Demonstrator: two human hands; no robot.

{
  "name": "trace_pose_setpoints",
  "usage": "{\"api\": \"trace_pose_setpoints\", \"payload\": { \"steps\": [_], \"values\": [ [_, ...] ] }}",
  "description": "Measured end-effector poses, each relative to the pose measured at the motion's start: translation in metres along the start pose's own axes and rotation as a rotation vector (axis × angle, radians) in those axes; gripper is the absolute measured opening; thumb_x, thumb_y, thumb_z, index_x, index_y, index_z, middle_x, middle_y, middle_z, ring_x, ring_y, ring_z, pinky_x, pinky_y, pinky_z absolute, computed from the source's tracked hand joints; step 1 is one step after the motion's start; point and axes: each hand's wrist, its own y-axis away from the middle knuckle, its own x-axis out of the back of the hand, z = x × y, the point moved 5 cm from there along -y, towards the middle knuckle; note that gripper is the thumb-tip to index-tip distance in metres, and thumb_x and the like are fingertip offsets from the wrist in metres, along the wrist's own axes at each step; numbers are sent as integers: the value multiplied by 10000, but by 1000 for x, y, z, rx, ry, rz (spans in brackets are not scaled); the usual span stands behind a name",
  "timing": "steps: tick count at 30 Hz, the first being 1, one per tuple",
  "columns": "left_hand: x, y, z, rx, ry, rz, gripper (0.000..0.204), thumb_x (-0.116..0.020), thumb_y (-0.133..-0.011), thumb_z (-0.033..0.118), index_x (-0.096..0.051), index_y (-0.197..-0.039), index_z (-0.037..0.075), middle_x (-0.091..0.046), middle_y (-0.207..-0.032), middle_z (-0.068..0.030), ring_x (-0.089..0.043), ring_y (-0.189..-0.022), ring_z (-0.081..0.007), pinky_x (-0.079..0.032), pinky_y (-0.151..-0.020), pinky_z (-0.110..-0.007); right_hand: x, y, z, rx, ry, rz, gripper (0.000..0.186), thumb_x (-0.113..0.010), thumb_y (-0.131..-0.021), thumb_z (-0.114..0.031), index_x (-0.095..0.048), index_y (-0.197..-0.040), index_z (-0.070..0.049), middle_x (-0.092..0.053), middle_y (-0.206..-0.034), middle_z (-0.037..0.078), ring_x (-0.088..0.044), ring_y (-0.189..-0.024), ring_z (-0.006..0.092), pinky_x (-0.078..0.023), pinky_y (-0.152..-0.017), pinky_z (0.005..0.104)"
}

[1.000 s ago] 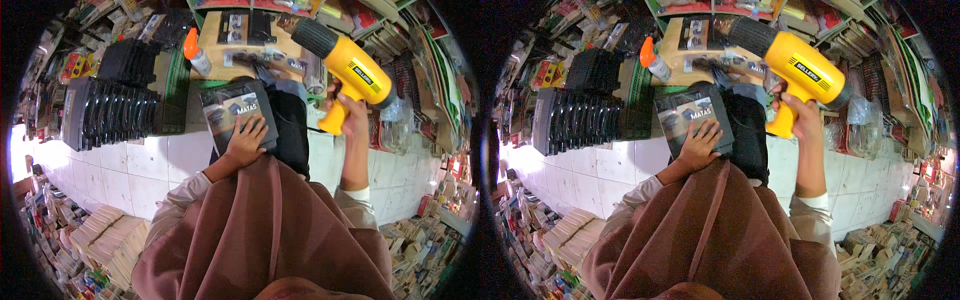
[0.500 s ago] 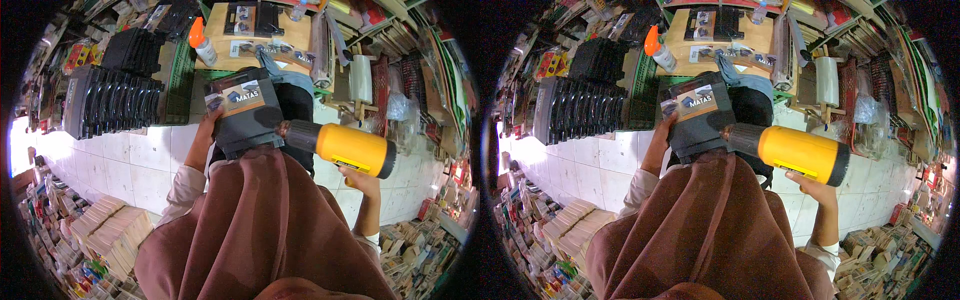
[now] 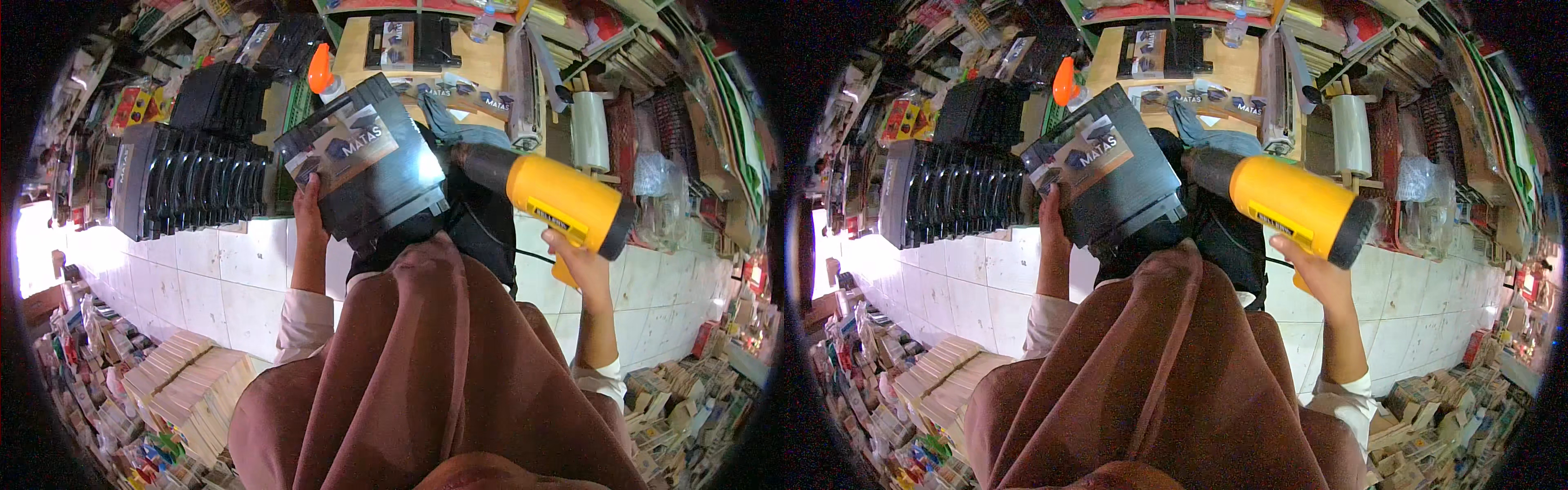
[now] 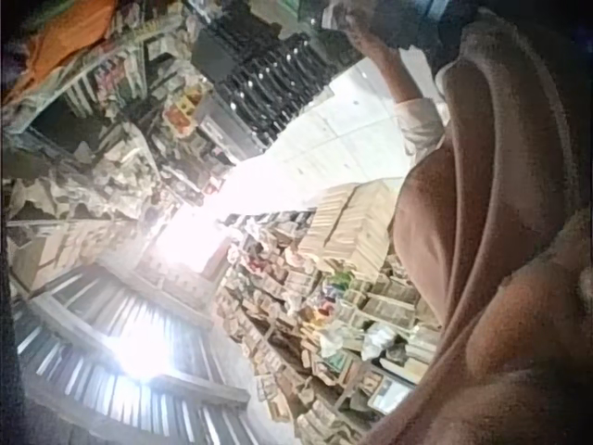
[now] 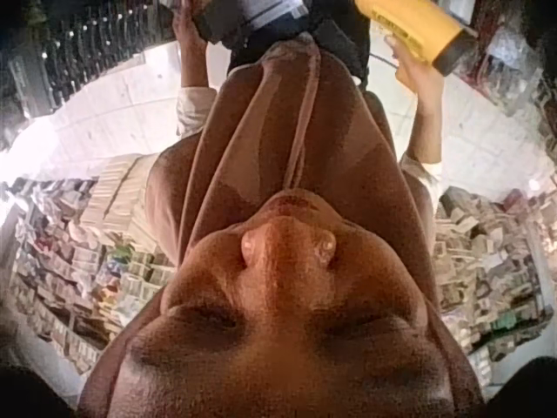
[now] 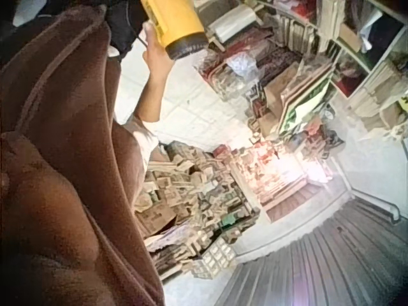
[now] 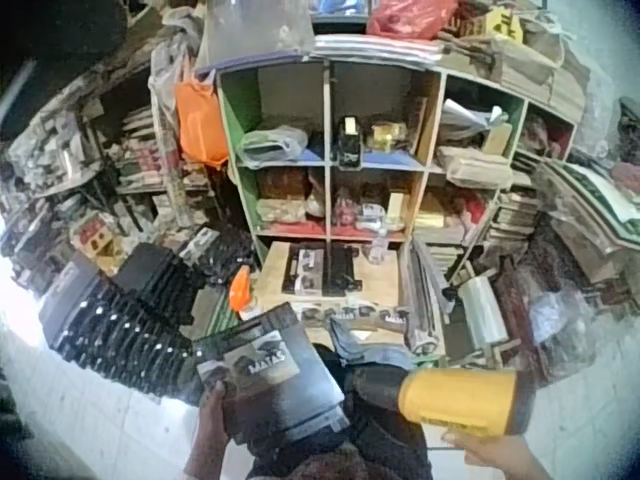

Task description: Shrink wrapping various products using a heat gun.

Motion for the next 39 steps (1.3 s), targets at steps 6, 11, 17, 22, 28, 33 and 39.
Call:
{"api": "trace_pose_setpoints", "payload": {
  "steps": [6, 11, 17, 22, 28, 33, 39],
  "values": [
    [-6, 1, 11, -60, 57, -91, 369, -566, -828, 270, -487, -1098, 32, -563, -1024, -78, -567, -885, -195, -477, -751, -315, 1, -12, -12, 3, -110, 12, 203, -673, -722, -92, -566, -873, -8, -593, -741, 47, -545, -592, 112, -449, -529, 239],
    [-14, -6, 25, -124, 102, -98, 375, -555, -832, 253, -471, -1130, 41, -556, -1033, -84, -565, -897, -206, -479, -754, -335, 22, 8, 8, -66, -133, -25, 242, -679, -714, -88, -550, -904, -11, -587, -747, 53, -544, -595, 122, -451, -529, 239],
    [-35, -16, 46, -190, 85, -155, 396, -540, -839, 259, -460, -1142, 17, -549, -1043, -97, -557, -913, -205, -462, -779, -328, 31, 17, 9, -9, -323, 27, 223, -678, -718, -69, -552, -894, -14, -589, -753, 47, -547, -586, 121, -456, -524, 238],
    [-57, -6, 62, -288, -73, -175, 406, -529, -846, 238, -435, -1154, -10, -542, -1051, -102, -549, -916, -186, -428, -801, -288, 23, 4, -9, 46, -298, 25, 245, -642, -745, -90, -537, -946, 0, -589, -765, 85, -545, -621, 143, -450, -562, 254],
    [-49, -9, 66, -395, -183, -162, 351, -510, -859, 203, -465, -1131, -13, -546, -1057, -89, -539, -916, -160, -419, -804, -279, 14, -15, -28, 184, -379, 69, 217, -635, -743, -36, -555, -942, -5, -599, -780, 75, -552, -634, 130, -450, -565, 247],
    [-56, -9, 85, -444, -115, -150, 334, -499, -869, 208, -479, -1121, -10, -549, -1057, -82, -536, -925, -162, -413, -814, -279, 19, 2, -13, 147, -342, 28, 212, -612, -753, -8, -548, -955, -1, -597, -786, 73, -554, -655, 133, -451, -583, 238],
    [-78, -15, 106, -526, 9, -118, 359, -486, -879, 224, -441, -1163, 10, -523, -1095, -82, -519, -944, -165, -396, -832, -279, -12, 21, 8, 91, -281, -98, 248, -639, -728, -4, -570, -966, -24, -608, -832, 49, -575, -739, 131, -472, -648, 249]
  ]
}}
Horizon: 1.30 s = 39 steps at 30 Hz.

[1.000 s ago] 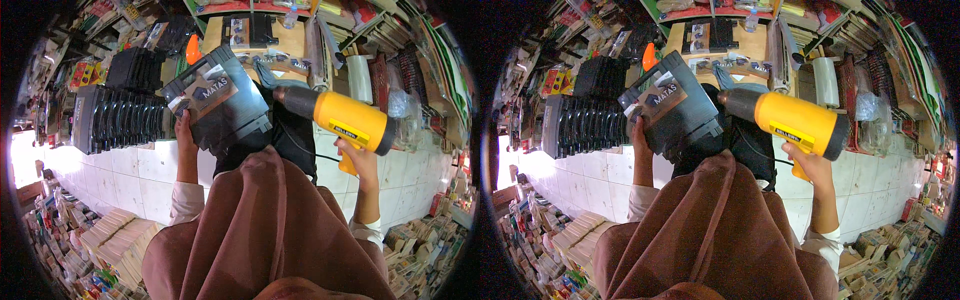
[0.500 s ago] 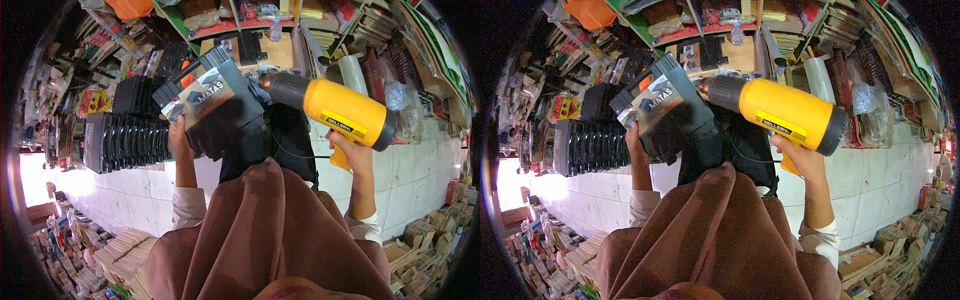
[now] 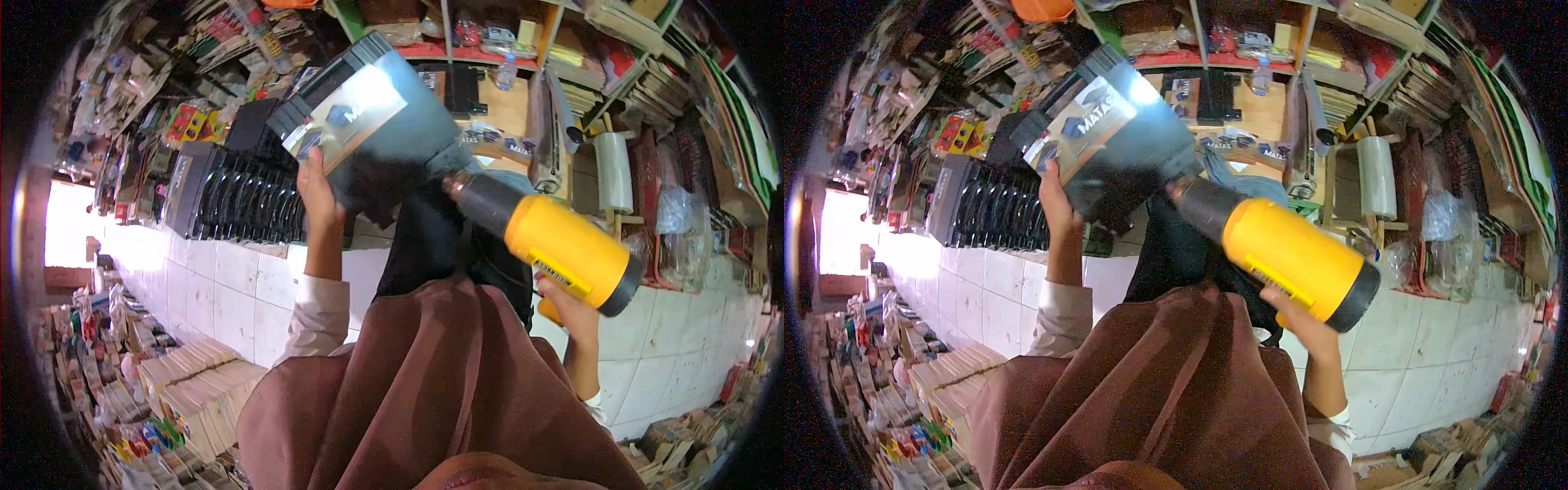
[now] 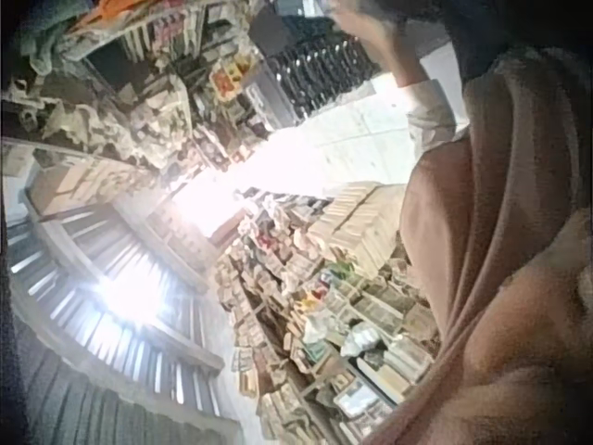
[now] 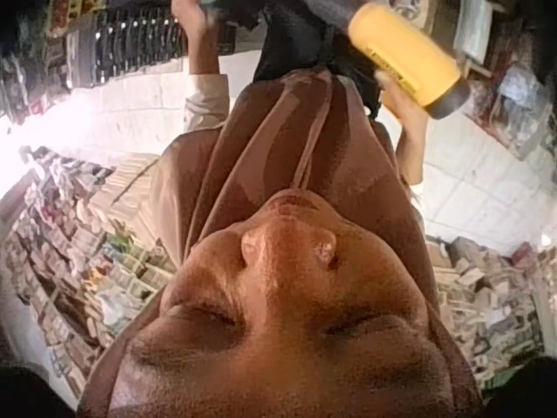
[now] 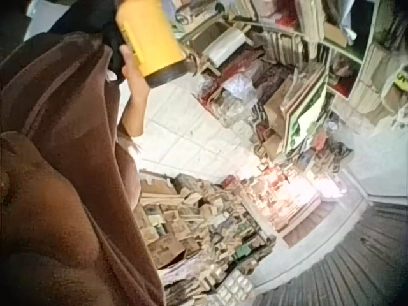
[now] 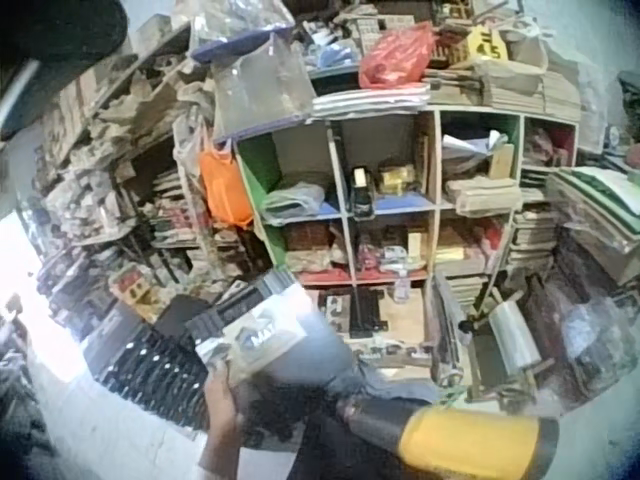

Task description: Shrink wrapping various products using a heat gun.

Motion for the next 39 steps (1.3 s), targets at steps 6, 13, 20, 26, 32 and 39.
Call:
{"api": "trace_pose_setpoints", "payload": {
  "steps": [6, 13, 20, 26, 32, 39],
  "values": [
    [-27, -10, 9, -30, 154, 31, 412, -426, -899, 286, -365, -1227, 46, -470, -1166, -90, -476, -1030, -197, -383, -874, -328, -33, 18, -14, 457, 305, -262, 401, -663, -755, -177, -532, -1114, -56, -575, -1084, 83, -495, -1066, 208, -346, -940, 350],
    [-6, -16, -11, 272, 327, -219, 385, -340, -924, 202, -367, -1246, -8, -438, -1240, -138, -453, -1119, -242, -349, -962, -350, 7, 6, 17, 39, -322, -244, 443, -671, -727, -81, -501, -1134, -35, -559, -1079, 86, -529, -984, 196, -422, -850, 329],
    [-41, 21, -20, 972, 1638, -55, 460, -425, -865, 88, -290, -1297, 9, -512, -1102, -156, -524, -1012, -248, -438, -858, -338, -30, -5, -5, 507, 410, -150, 502, -721, -683, -148, -487, -1115, -45, -558, -1034, 86, -548, -911, 202, -447, -778, 318],
    [-56, 32, -21, 1127, 1838, -218, 545, -463, -827, 61, -230, -1316, -6, -539, -1014, -172, -578, -907, -281, -509, -748, -360, -34, -28, -29, 81, -91, -230, 414, -709, -679, -50, -537, -1055, -31, -583, -986, 50, -559, -905, 178, -459, -777, 287],
    [-31, 37, -8, 956, 1951, -321, 680, -474, -813, 20, -112, -1373, 154, -539, -931, -151, -602, -827, -254, -507, -740, -362, -30, -80, -23, 425, 301, 0, 344, -705, -703, -126, -576, -1007, -28, -603, -979, 71, -570, -901, 166, -452, -765, 290],
    [25, 52, -6, 796, 1857, -426, 698, -480, -831, 55, -88, -1376, 244, -527, -910, -155, -598, -777, -237, -507, -704, -343, -48, -194, 5, 378, 555, 102, 344, -716, -679, -204, -607, -958, -35, -638, -893, 92, -611, -828, 215, -465, -724, 330]
  ]
}}
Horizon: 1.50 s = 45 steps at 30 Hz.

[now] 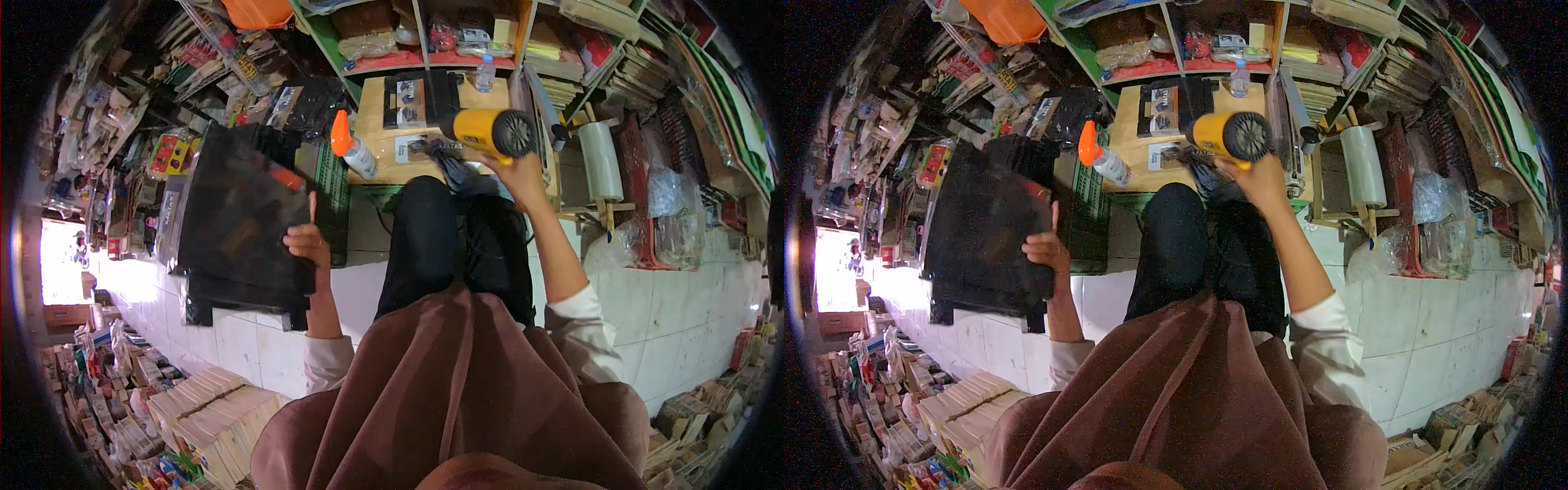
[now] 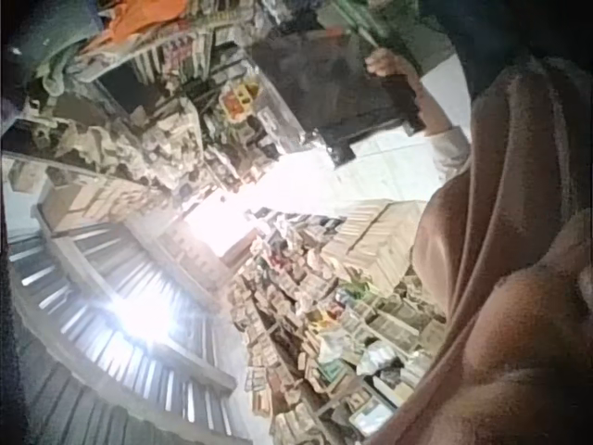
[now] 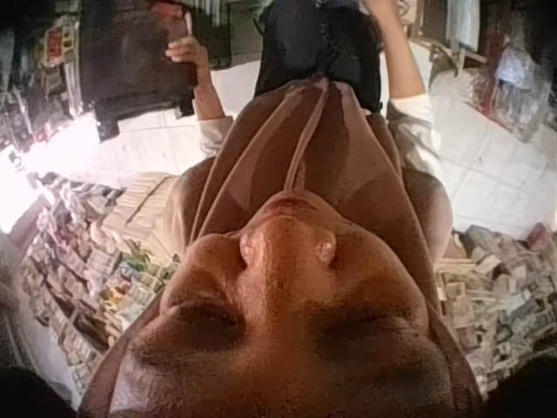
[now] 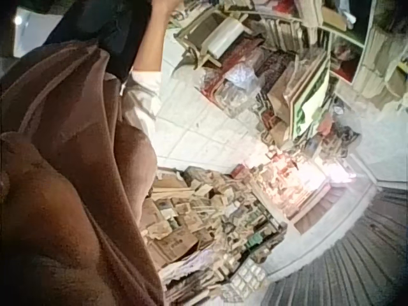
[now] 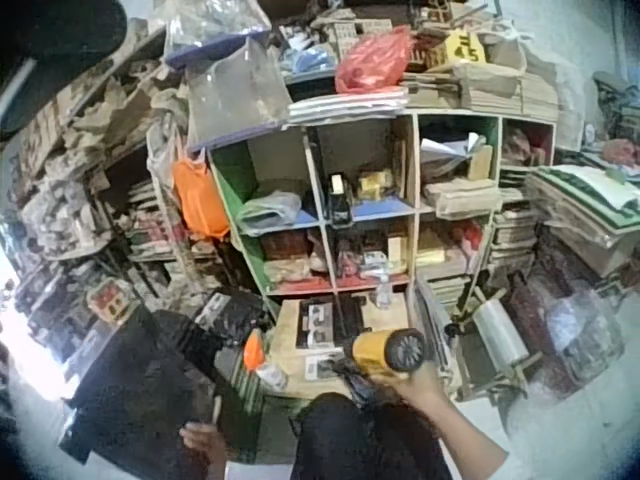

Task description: Shrink wrapping various products using a heat gun.

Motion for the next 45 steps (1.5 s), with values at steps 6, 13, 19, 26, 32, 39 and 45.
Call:
{"api": "trace_pose_setpoints", "payload": {
  "steps": [6, 13, 19, 26, 32, 39, 45],
  "values": [
    [-14, 34, 23, 102, -136, -66, 570, -375, -901, 161, -76, -1377, 254, -468, -1026, -161, -525, -957, -262, -472, -785, -343, -43, -73, 12, 9, -69, 79, 360, -716, -671, -261, -621, -943, -45, -642, -866, 119, -618, -821, 240, -465, -699, 320],
    [1, 53, 48, -301, -642, 336, 458, -360, -912, 320, -270, -1330, 158, -497, -1114, -129, -535, -959, -267, -447, -820, -378, -7, -48, 10, -57, 75, 224, 351, -712, -669, -275, -622, -923, -51, -639, -827, 135, -619, -762, 254, -468, -648, 334],
    [29, -2, -1, -439, -1449, 707, 540, -355, -892, 414, -343, -1292, 51, -404, -1278, -118, -411, -1136, -253, -338, -947, -363, 32, 25, -3, -222, -397, 206, 305, -664, -747, -128, -567, -1006, 0, -613, -936, 60, -569, -858, 142, -443, -726, 259],
    [147, -85, 11, -420, -1200, 670, 379, -528, -849, 265, -425, -1158, 70, -519, -1081, -61, -488, -1012, -216, -387, -879, -378, 118, 90, -31, -122, -656, 779, 347, -614, -799, -155, -463, -1089, -38, -563, -897, 63, -536, -716, 156, -469, -585, 297],
    [255, -199, 95, -661, -1087, 872, 417, -632, -775, 268, -434, -1116, 131, -460, -1151, -59, -445, -1049, -220, -353, -894, -396, 131, 120, 3, -76, -894, 822, 619, -650, -747, -359, -355, -1226, -101, -466, -1149, 52, -503, -905, 171, -461, -703, 313],
    [277, -264, 152, -756, -1026, 880, 465, -584, -804, 320, -389, -1175, 118, -448, -1170, -97, -467, -1027, -232, -367, -903, -401, 116, 112, -5, -139, -707, 766, 492, -637, -770, -291, -402, -1108, -22, -525, -859, 124, -503, -675, 186, -421, -585, 270],
    [267, -250, 191, -416, -1375, 1105, 581, -587, -793, 365, -330, -1206, 46, -434, -1156, -169, -460, -1005, -305, -417, -841, -428, 108, 103, 0, -147, -692, 613, 433, -595, -807, -257, -404, -1106, -8, -537, -873, 127, -518, -692, 193, -445, -585, 285]
  ]
}}
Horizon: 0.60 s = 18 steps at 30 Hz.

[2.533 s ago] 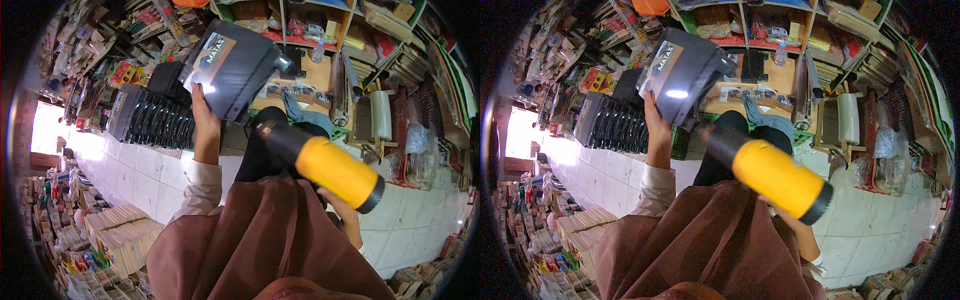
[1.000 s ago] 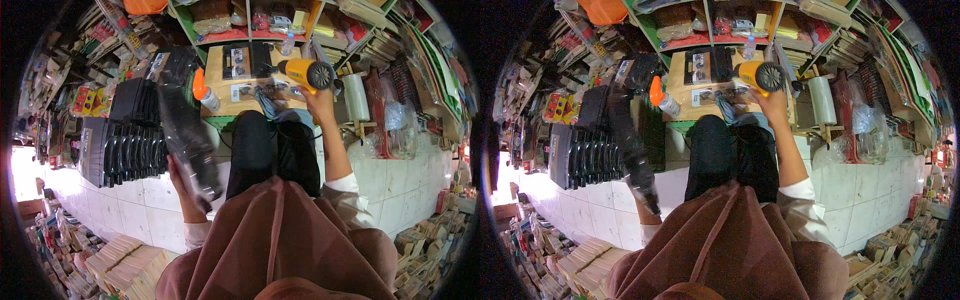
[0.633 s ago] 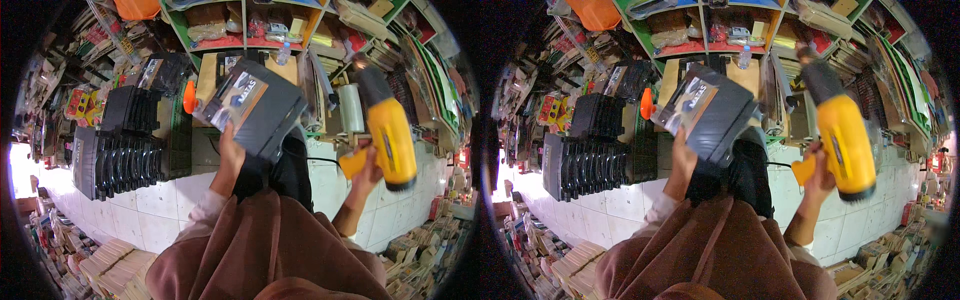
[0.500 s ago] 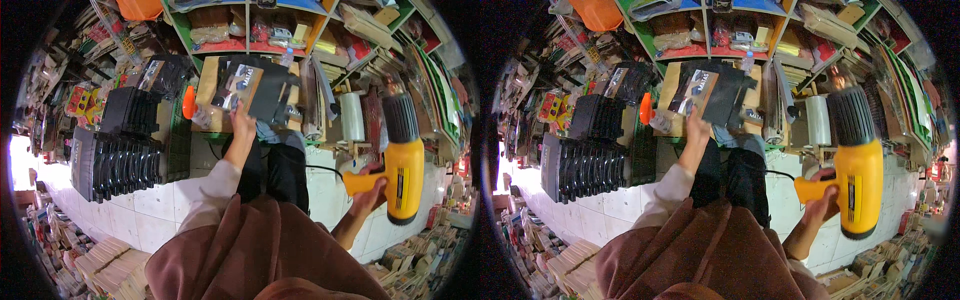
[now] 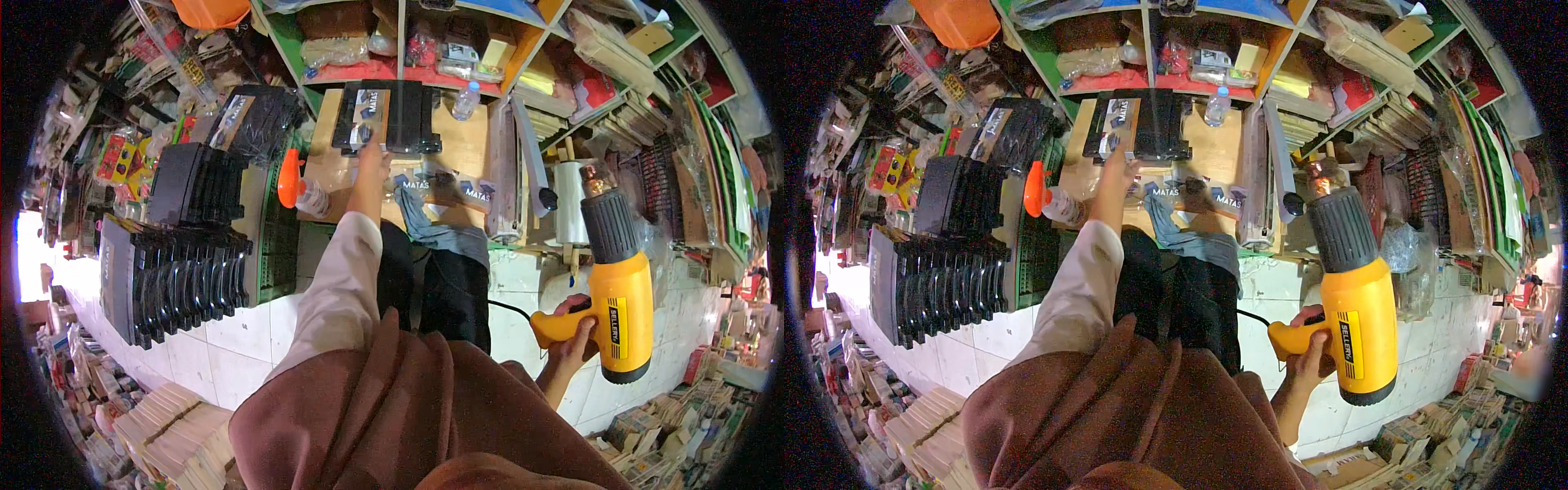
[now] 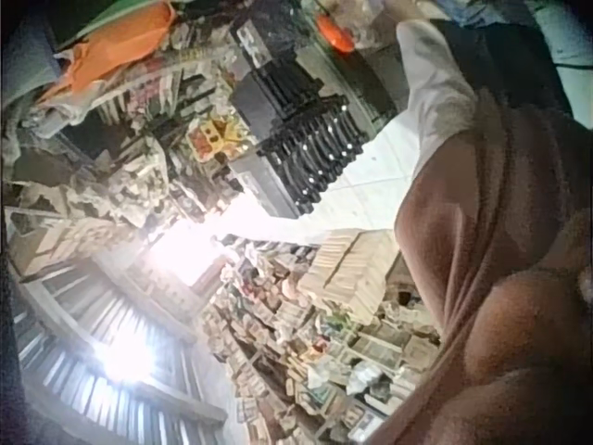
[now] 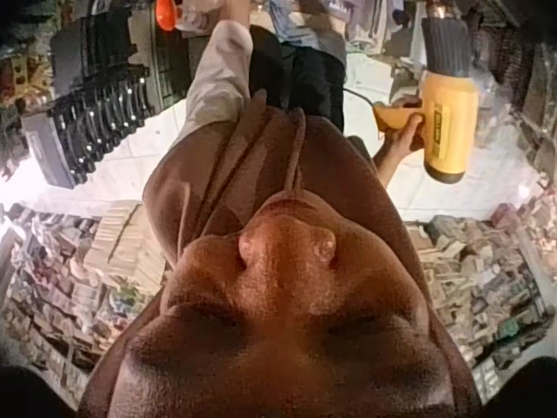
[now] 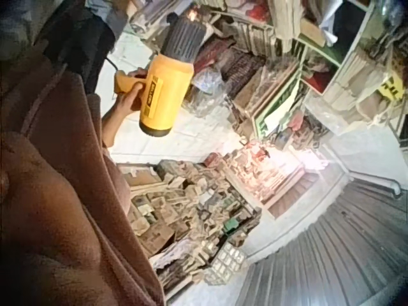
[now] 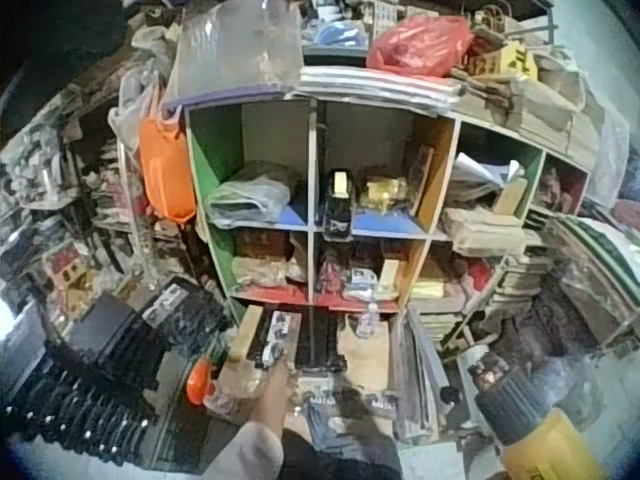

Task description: Shrink wrapping various products using a heat gun.

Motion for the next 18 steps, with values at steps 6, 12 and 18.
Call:
{"api": "trace_pose_setpoints", "payload": {
  "steps": [6, 12, 18],
  "values": [
    [-7, 38, 21, -476, -1018, 286, 1187, -721, -631, 397, 172, -1313, 13, 207, -1303, -354, 40, -1263, -471, -70, -1034, -478, -33, -8, 22, -193, 227, -71, 221, -549, -819, -97, -511, -1002, 22, -567, -810, 88, -534, -688, 154, -443, -655, 275],
    [-25, 25, 6, -326, -947, 271, 1160, -712, -652, 343, 187, -1310, 20, 335, -1252, -330, 106, -1254, -471, -79, -1023, -515, -77, -14, 56, -409, 562, -228, 221, -641, -779, -198, -584, -867, -3, -583, -739, 24, -548, -675, 108, -433, -627, 235],
    [-24, 38, 2, -301, -1068, 285, 1136, -695, -674, 314, 204, -1298, 9, 231, -1292, -358, 80, -1257, -471, -81, -1030, -488, -131, -45, 93, -124, 398, -295, 325, -696, -708, -55, -549, -985, 28, -594, -962, 87, -565, -861, 160, -433, -781, 278]
  ]
}}
